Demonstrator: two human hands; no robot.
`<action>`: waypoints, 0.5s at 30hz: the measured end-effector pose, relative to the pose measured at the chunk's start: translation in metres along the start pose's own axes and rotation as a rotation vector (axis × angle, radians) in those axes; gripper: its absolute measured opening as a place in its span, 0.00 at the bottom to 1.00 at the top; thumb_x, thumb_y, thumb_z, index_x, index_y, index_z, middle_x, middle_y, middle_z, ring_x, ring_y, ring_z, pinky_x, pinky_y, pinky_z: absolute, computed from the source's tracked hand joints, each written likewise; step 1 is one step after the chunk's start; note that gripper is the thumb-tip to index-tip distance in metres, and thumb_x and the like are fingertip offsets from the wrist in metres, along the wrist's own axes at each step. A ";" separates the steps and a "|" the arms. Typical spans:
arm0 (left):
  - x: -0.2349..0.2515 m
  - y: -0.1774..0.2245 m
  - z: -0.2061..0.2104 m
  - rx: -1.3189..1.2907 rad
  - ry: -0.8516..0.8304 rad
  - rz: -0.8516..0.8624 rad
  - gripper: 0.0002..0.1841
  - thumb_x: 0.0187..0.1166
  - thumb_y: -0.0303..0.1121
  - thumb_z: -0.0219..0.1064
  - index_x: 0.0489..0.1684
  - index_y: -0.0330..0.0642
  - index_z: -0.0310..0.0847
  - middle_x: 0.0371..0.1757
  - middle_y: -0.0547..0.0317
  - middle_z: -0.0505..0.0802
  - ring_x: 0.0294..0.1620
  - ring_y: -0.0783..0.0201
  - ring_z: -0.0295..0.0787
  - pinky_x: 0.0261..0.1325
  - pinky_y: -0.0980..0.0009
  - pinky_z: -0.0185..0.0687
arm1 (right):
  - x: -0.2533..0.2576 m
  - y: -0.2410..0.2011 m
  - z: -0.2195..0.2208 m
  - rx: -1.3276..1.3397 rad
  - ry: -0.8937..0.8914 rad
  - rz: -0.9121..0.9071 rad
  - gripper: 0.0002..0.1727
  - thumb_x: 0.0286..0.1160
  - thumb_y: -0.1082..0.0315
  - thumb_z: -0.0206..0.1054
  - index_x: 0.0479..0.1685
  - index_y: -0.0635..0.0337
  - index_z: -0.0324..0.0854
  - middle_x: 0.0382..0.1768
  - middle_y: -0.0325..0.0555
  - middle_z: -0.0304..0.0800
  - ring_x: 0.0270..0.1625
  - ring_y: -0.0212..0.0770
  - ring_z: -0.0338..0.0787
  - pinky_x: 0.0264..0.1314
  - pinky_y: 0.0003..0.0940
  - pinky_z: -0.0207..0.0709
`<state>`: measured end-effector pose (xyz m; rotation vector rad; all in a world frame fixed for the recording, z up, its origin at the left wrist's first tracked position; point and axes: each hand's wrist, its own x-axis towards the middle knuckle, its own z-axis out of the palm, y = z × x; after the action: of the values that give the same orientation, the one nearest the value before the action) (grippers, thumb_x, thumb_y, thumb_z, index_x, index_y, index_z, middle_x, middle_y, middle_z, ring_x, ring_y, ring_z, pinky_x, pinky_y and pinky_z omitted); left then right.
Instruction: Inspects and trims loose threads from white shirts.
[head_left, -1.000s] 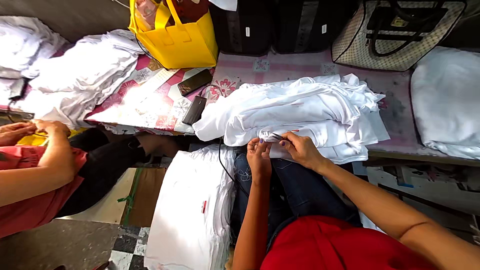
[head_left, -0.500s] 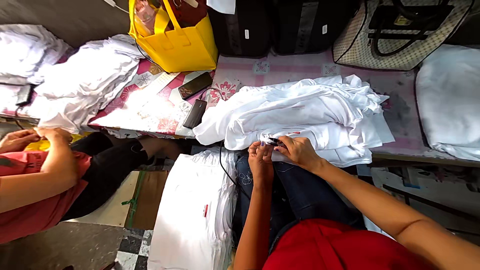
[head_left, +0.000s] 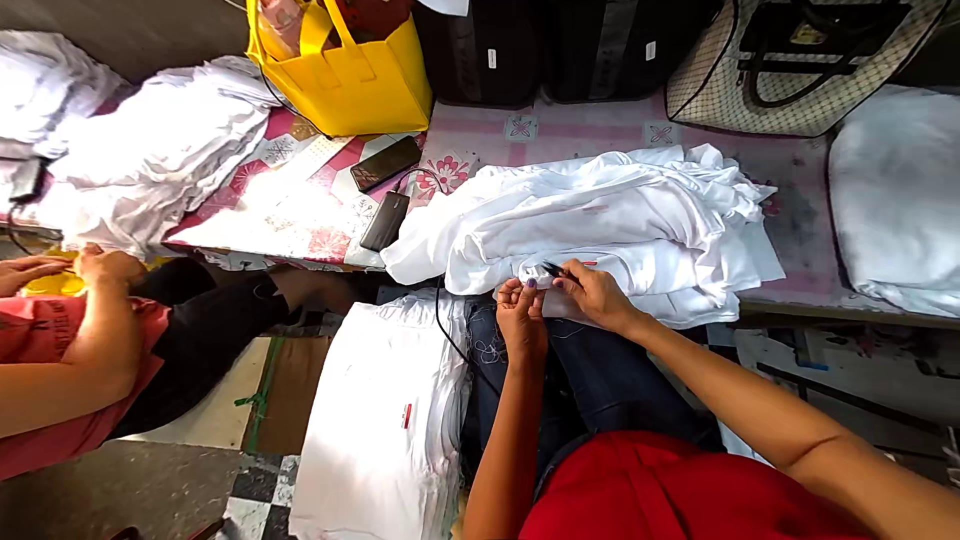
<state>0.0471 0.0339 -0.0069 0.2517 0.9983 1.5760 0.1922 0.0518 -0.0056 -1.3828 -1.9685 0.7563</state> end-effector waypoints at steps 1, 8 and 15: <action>0.000 -0.004 -0.003 0.162 -0.014 0.139 0.13 0.73 0.11 0.63 0.51 0.31 0.69 0.36 0.57 0.89 0.38 0.67 0.91 0.51 0.68 0.90 | 0.000 -0.001 -0.004 0.177 -0.064 0.113 0.19 0.91 0.59 0.54 0.54 0.69 0.82 0.29 0.49 0.84 0.31 0.42 0.84 0.39 0.41 0.79; -0.026 -0.033 -0.067 1.158 -0.353 1.009 0.03 0.69 0.17 0.70 0.29 0.28 0.89 0.31 0.43 0.91 0.38 0.53 0.92 0.50 0.66 0.89 | -0.007 -0.001 -0.013 0.462 0.002 0.424 0.16 0.91 0.58 0.56 0.47 0.63 0.81 0.22 0.34 0.72 0.21 0.26 0.67 0.26 0.24 0.65; -0.017 -0.013 -0.060 0.983 -0.253 0.412 0.20 0.72 0.23 0.74 0.60 0.20 0.81 0.52 0.35 0.92 0.47 0.57 0.95 0.56 0.64 0.92 | -0.008 -0.036 0.023 -0.184 0.074 0.145 0.17 0.76 0.57 0.73 0.46 0.66 0.89 0.34 0.56 0.92 0.36 0.56 0.92 0.38 0.59 0.81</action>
<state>0.0218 -0.0090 -0.0466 1.3656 1.5138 1.2297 0.1553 0.0314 0.0045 -1.6524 -1.9356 0.5906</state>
